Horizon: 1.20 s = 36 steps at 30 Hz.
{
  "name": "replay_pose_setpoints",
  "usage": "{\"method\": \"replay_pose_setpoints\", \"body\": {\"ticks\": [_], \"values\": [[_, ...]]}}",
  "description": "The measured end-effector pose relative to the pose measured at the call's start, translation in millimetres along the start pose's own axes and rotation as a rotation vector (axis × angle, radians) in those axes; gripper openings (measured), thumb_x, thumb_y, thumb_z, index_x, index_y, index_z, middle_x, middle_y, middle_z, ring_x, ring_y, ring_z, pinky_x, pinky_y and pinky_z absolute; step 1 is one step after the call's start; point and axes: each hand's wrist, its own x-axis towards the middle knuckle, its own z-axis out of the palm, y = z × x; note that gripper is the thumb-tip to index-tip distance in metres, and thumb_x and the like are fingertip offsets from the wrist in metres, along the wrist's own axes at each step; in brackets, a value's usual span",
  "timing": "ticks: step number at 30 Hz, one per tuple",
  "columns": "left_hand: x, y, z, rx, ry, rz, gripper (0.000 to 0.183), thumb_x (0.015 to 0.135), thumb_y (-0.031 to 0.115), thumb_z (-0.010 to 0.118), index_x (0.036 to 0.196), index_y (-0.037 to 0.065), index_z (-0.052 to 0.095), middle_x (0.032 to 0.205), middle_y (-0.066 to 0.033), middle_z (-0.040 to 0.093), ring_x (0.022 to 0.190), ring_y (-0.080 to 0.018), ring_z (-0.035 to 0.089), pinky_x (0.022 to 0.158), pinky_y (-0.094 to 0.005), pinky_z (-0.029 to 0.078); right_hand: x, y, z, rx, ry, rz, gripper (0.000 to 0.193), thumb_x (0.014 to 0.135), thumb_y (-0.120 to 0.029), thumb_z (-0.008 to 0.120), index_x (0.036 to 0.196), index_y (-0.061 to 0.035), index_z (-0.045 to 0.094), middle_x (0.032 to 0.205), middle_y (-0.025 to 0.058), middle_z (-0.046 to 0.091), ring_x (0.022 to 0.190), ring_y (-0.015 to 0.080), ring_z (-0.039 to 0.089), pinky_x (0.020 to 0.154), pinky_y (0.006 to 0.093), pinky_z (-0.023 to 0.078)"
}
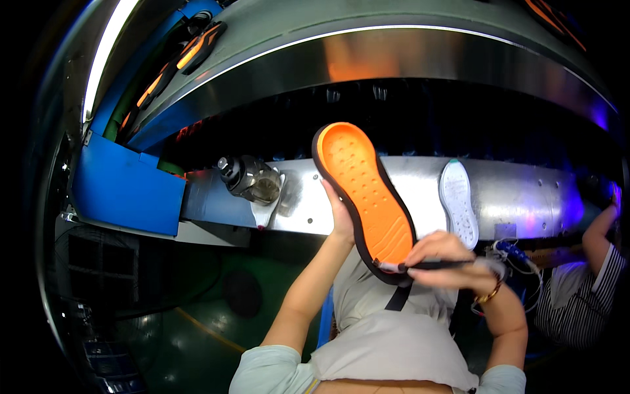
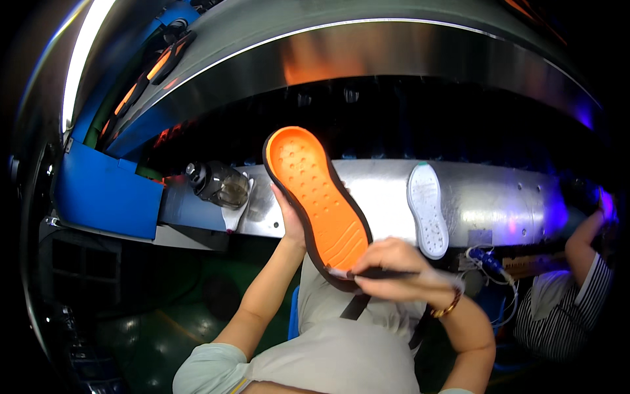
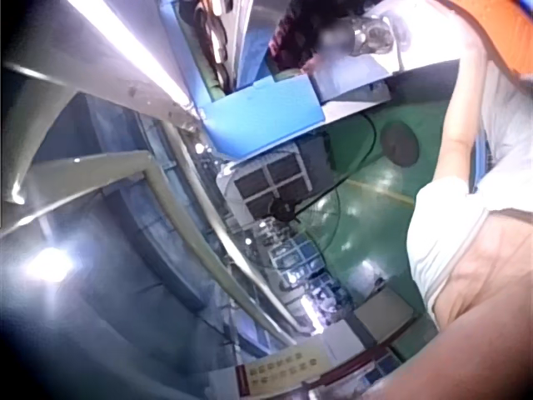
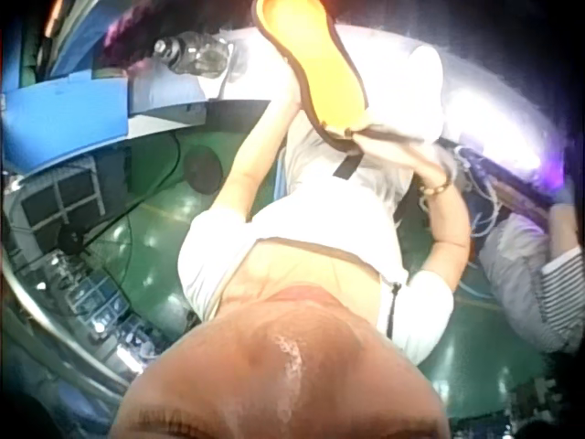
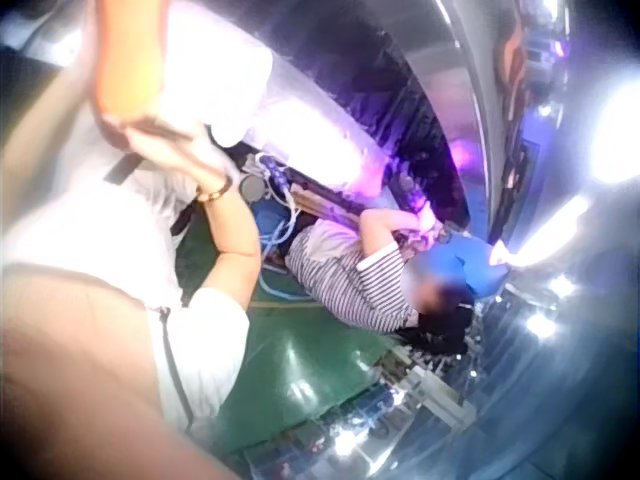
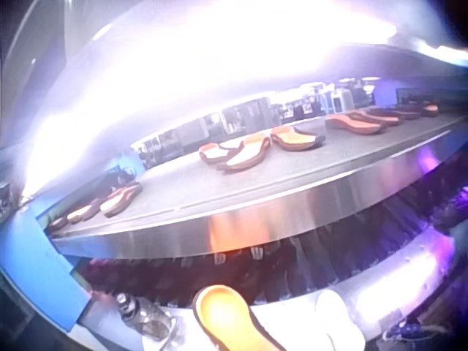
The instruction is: The person repeatedly picks up orange shoe insoles from a conveyor belt, applies a dark substance to the edges and surface with a brush, and places them back on the belt. The process is repeated for multiple insoles in a continuous loop.
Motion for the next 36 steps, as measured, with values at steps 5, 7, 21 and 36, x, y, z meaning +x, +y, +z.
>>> {"method": "replay_pose_setpoints", "body": {"ticks": [5, 7, 21, 36], "values": [[-16, -25, 50, -0.17, -0.086, -0.011, 0.076, 0.081, 0.067, 0.015, 0.132, 0.012, 0.025, 0.127, -0.013, 0.039, 0.112, -0.0256, 0.044, 0.094, -0.039, 0.037, 50, -20, -42, 0.254, 0.429, 0.007, 0.012, 0.071, -0.003, 0.065, 0.082, -0.0003, 0.064, 0.08, 0.0095, 0.063, 0.073, 0.0147, 0.061, 0.066, 0.0237, 0.049], [-16, -25, 61, -0.129, -0.08, 0.004, 0.072, 0.083, 0.065, 0.017, 0.132, 0.013, 0.026, 0.127, -0.0096, 0.039, 0.114, -0.0233, 0.043, 0.095, -0.0379, 0.036, 58, -10, -40, 0.023, 0.376, -0.085, 0.016, 0.068, -0.003, 0.066, 0.084, -0.0004, 0.065, 0.08, 0.0098, 0.063, 0.072, 0.0167, 0.062, 0.065, 0.0246, 0.049], [-3, 7, 61, -0.017, -0.124, 0.165, 0.086, 0.075, 0.074, 0.018, 0.131, 0.01, 0.026, 0.123, -0.0176, 0.042, 0.11, -0.0324, 0.044, 0.094, -0.0432, 0.036, 16, -35, -29, 0.225, -0.022, -0.162, 0.015, 0.067, 0.0, 0.067, 0.082, -0.0015, 0.064, 0.084, 0.0114, 0.064, 0.08, 0.018, 0.061, 0.073, 0.0277, 0.047], [5, 43, 71, -0.02, -0.063, 0.34, 0.092, 0.07, 0.077, 0.029, 0.132, 0.008, 0.026, 0.129, -0.0222, 0.036, 0.115, -0.0376, 0.039, 0.097, -0.0488, 0.031, -7, -23, -31, 0.122, 0.08, -0.113, 0.023, 0.064, 0.002, 0.069, 0.085, -0.0036, 0.066, 0.087, 0.0072, 0.065, 0.085, 0.0175, 0.058, 0.076, 0.0275, 0.047]]}}
